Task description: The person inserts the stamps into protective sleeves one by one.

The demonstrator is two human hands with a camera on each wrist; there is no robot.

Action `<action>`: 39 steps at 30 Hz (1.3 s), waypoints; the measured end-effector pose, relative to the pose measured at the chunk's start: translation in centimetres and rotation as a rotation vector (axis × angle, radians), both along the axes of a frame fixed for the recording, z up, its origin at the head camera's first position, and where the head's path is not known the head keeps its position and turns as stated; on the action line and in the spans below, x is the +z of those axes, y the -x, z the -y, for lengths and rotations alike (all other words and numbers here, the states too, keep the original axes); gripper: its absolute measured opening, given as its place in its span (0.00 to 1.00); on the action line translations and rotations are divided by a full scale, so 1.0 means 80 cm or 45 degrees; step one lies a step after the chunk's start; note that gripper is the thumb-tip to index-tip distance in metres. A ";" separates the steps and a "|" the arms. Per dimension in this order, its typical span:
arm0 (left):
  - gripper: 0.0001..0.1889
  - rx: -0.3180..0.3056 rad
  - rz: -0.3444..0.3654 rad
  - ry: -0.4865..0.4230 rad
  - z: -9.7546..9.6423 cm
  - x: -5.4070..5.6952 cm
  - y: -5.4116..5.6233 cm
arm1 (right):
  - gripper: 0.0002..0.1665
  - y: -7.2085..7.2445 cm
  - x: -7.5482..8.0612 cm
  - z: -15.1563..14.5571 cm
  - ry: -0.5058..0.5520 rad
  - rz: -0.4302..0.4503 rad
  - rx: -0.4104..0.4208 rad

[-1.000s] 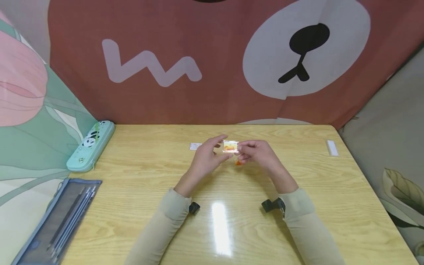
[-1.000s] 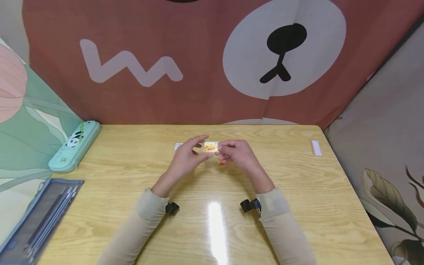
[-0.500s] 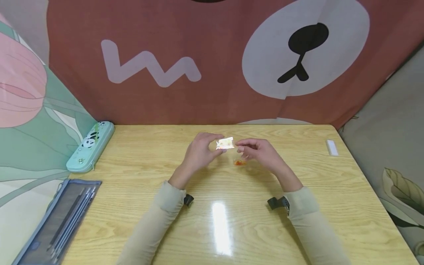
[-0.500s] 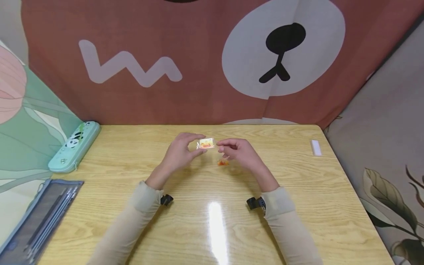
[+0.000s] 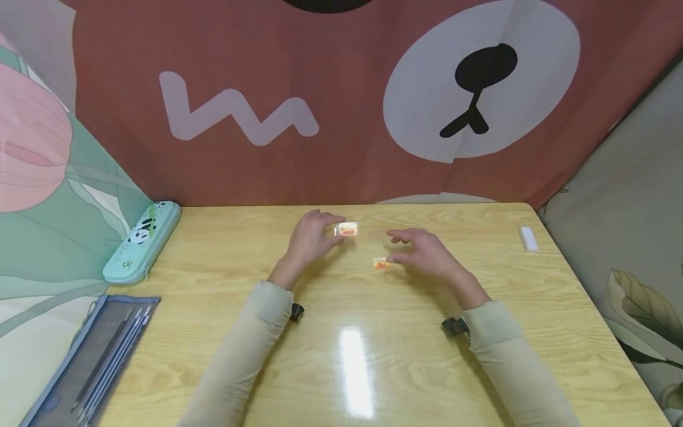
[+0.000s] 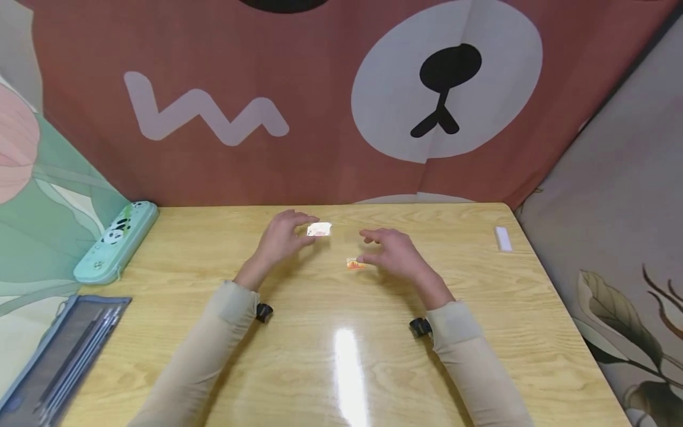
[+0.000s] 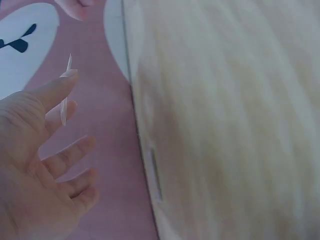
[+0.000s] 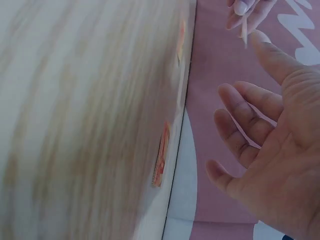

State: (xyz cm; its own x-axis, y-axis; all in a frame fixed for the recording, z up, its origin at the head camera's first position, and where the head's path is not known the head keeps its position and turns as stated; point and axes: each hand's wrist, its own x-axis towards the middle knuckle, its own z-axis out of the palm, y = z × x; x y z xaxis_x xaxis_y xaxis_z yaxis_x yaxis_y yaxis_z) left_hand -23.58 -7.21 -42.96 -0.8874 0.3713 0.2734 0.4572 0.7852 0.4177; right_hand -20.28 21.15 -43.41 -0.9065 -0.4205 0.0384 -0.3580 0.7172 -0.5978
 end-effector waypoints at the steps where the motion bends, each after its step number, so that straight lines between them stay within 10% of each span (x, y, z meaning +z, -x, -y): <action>1: 0.22 -0.002 0.005 0.008 0.001 -0.003 0.002 | 0.37 0.000 -0.001 0.001 -0.030 -0.025 0.013; 20: 0.23 0.301 0.407 0.278 -0.013 -0.005 0.019 | 0.27 0.001 -0.005 0.016 -0.267 -0.076 0.032; 31: 0.26 0.310 0.528 0.227 -0.011 -0.011 0.017 | 0.22 0.005 -0.009 0.019 -0.354 -0.032 0.041; 39: 0.30 0.247 0.435 0.263 -0.023 -0.008 0.015 | 0.19 0.007 -0.008 0.021 -0.397 -0.057 0.058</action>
